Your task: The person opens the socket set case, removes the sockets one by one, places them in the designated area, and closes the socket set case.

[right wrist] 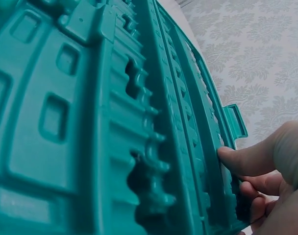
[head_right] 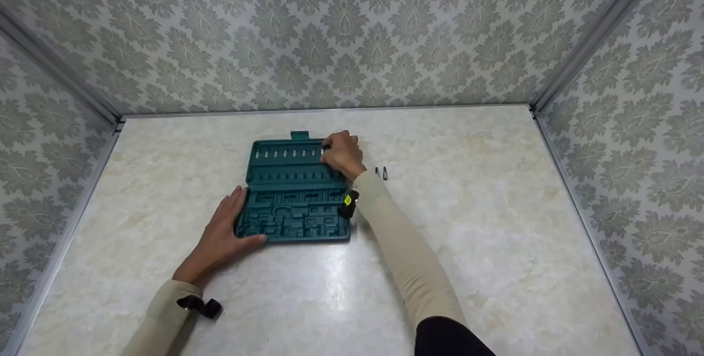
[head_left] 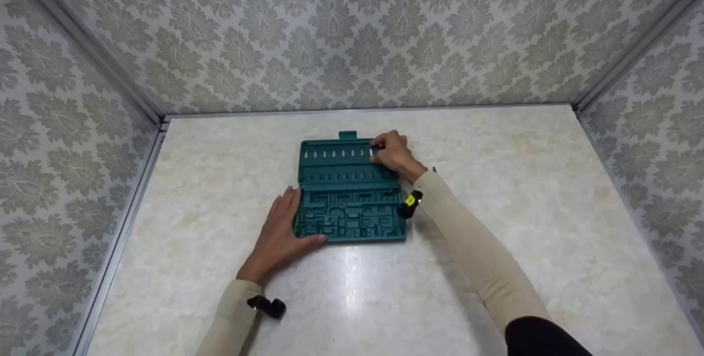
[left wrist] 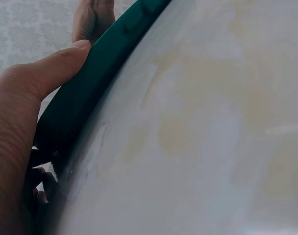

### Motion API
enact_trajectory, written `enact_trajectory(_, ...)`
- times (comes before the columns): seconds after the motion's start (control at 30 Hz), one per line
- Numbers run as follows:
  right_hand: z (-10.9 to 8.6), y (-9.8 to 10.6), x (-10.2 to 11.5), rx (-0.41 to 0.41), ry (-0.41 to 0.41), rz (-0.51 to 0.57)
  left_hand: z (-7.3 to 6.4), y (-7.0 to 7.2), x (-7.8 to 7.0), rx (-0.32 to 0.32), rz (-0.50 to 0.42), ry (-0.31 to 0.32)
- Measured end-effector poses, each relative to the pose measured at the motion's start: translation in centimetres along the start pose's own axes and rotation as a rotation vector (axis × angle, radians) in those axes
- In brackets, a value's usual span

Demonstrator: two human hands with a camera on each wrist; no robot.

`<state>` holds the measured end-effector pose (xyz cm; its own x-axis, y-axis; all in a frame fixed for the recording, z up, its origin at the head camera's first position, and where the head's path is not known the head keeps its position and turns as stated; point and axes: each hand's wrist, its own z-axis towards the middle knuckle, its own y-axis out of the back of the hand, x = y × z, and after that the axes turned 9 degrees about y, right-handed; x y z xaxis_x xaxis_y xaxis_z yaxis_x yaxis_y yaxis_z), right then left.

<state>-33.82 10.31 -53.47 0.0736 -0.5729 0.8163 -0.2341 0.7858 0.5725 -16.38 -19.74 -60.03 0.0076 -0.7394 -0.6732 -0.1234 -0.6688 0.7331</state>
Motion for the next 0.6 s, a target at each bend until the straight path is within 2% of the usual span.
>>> enact_trajectory(0.27,-0.18,-0.54,-0.51,-0.093,0.036,0.104,-0.08,-0.08,-0.11,0.001,-0.007,-0.003)
enact_trajectory(0.47,-0.63,-0.57,-0.61,-0.107,0.079,0.037,-0.12,-0.03,-0.18,0.0,-0.002,0.009)
enact_trajectory(0.6,-0.59,-0.7,-0.63,-0.115,0.075,0.014,-0.1,-0.07,-0.11,0.004,-0.004,0.017)
